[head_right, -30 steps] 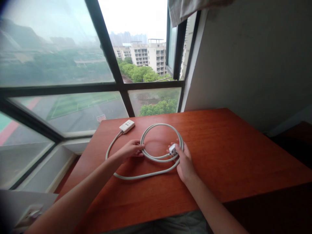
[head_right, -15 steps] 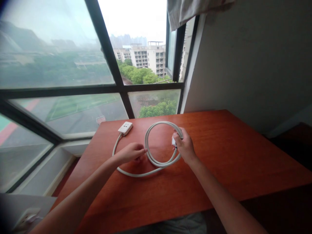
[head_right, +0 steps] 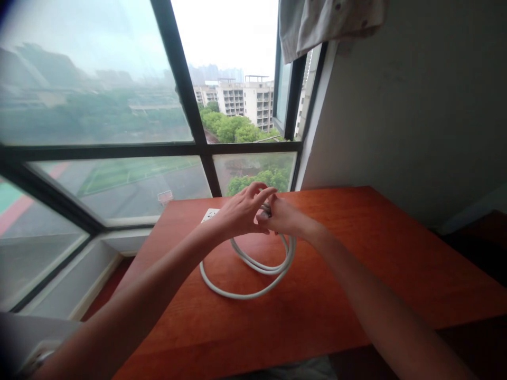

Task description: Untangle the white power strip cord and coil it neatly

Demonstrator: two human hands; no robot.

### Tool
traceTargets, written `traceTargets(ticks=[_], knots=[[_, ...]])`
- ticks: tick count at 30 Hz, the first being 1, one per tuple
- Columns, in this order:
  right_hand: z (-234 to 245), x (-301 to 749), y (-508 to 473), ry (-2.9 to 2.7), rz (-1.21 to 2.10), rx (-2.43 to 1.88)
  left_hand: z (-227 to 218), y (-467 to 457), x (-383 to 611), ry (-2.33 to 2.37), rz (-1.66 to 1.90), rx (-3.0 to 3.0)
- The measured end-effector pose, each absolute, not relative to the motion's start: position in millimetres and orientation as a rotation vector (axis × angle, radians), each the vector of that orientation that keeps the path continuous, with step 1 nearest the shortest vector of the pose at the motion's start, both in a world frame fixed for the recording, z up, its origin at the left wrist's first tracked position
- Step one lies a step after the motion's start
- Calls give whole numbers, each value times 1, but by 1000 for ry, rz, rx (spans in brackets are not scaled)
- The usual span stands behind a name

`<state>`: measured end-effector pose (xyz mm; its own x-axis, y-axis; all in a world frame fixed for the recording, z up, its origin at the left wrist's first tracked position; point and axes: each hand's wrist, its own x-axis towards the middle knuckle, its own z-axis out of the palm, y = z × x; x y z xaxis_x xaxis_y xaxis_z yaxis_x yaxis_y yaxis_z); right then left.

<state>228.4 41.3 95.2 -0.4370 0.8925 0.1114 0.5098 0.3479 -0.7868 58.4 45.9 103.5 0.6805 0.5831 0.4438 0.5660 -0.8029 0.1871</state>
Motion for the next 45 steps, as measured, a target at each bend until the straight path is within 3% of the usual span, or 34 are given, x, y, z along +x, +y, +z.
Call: traceTargets(ticks=[6,18,28,39,45], knots=[[94,221,38,-2115,730,-1188,97,44,59,906,760,2992],[81,238,21,-1841,1088,-1080,94,37,56,1063,542,2991],[35,233,-14,-1590,925,-1254,93,39,48,1208,599,2866],[94,240,8,-2112,696,-1076,142,37,53,966,279,2823],[107,237,10,-2159,663,-1161,135,49,51,816,285,2537]])
